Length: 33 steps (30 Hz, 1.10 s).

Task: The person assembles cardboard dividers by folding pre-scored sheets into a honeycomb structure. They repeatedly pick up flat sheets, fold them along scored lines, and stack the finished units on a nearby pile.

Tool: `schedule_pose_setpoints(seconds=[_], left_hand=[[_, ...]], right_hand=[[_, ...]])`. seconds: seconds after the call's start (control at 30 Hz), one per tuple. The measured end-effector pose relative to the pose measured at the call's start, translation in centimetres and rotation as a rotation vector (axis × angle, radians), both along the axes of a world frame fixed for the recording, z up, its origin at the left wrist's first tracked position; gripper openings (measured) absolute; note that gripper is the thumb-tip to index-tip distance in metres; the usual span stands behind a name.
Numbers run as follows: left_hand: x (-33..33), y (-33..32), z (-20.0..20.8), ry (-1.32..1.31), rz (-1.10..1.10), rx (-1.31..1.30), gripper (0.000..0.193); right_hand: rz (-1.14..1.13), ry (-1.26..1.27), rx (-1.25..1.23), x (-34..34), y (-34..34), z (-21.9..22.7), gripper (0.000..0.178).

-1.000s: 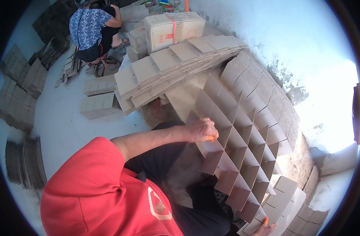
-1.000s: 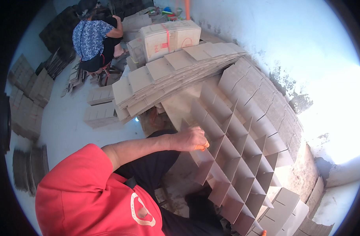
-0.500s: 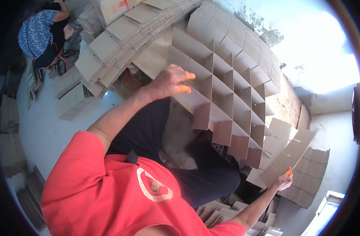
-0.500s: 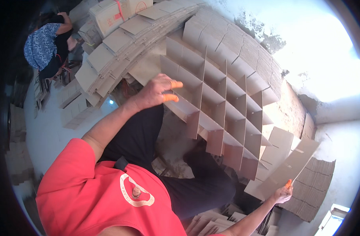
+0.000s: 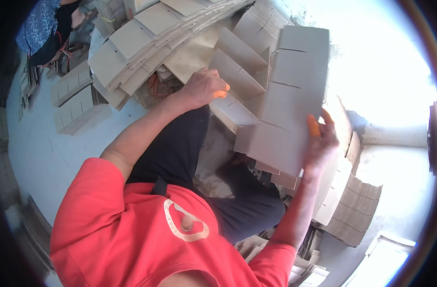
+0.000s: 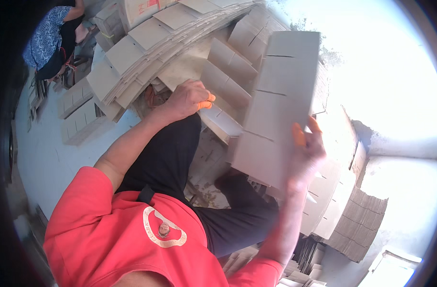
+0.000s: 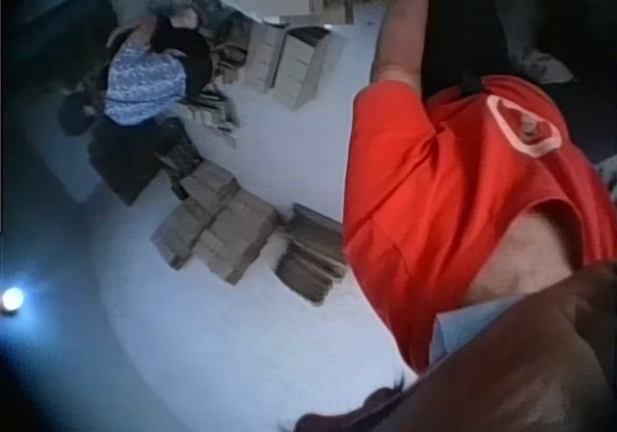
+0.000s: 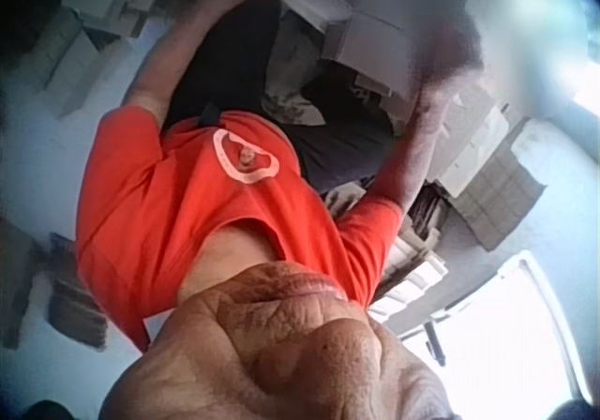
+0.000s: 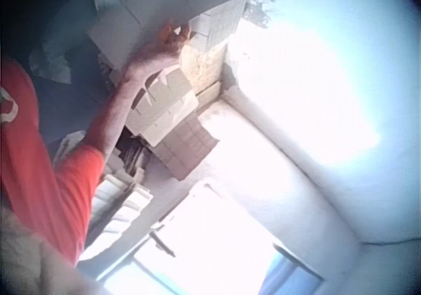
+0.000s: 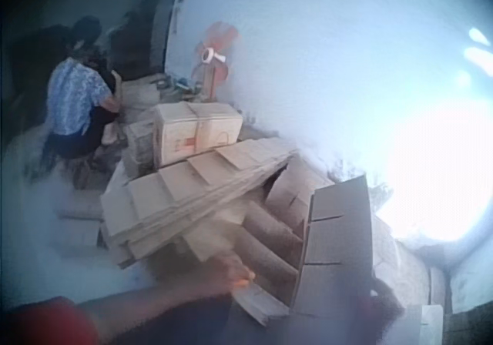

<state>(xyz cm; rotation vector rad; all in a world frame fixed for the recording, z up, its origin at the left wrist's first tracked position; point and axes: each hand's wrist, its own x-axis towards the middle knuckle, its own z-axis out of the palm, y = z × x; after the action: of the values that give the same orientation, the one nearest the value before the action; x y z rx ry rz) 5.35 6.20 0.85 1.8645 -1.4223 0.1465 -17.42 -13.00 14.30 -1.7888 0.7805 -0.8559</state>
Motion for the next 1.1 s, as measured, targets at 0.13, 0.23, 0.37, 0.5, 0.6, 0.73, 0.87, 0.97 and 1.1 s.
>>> schedule_pose_setpoints(seconds=[0.13,0.23,0.37,0.5,0.6,0.73,0.87,0.97,1.1], left_hand=[[0.1,-0.2,-0.4,-0.035,0.041,0.036,0.011],[0.4,-0.1,-0.3,-0.095,0.055,0.104,0.009],[0.4,-0.1,-0.3,-0.024,0.043,0.029,0.010],[-1.1,-0.5,2.5,0.446,0.131,-0.226,0.018],[-1.0,-1.4,4.8,1.386,-0.097,-0.221,0.022],[-1.1,-1.9,3.7,1.519,-0.103,-0.353,0.017],[-0.1,-0.9,2.1,1.513,-0.038,-0.401,0.016],[-0.6,-1.1,2.3,1.532,-0.070,-0.400,0.017],[-1.6,-2.2,2.5,1.550,-0.162,-0.396,0.018]], right_hand=[[-0.043,0.292,-0.308,4.9,2.2,-1.4,0.016],[-0.053,0.412,-0.373,6.7,2.7,-1.6,0.015],[-0.011,0.357,-0.450,7.1,2.6,-1.2,0.020],[-0.020,0.192,-0.245,6.2,2.9,0.1,0.023],[-0.015,0.156,-0.100,5.4,2.8,0.2,0.024],[-0.029,0.100,-0.110,3.2,1.8,-0.9,0.024],[-0.151,0.089,0.018,-4.9,-4.6,-1.2,0.030],[-0.430,0.701,-0.172,-8.2,-6.9,-1.7,0.037],[-0.360,0.475,-0.536,-5.1,-2.4,-1.9,0.058]])
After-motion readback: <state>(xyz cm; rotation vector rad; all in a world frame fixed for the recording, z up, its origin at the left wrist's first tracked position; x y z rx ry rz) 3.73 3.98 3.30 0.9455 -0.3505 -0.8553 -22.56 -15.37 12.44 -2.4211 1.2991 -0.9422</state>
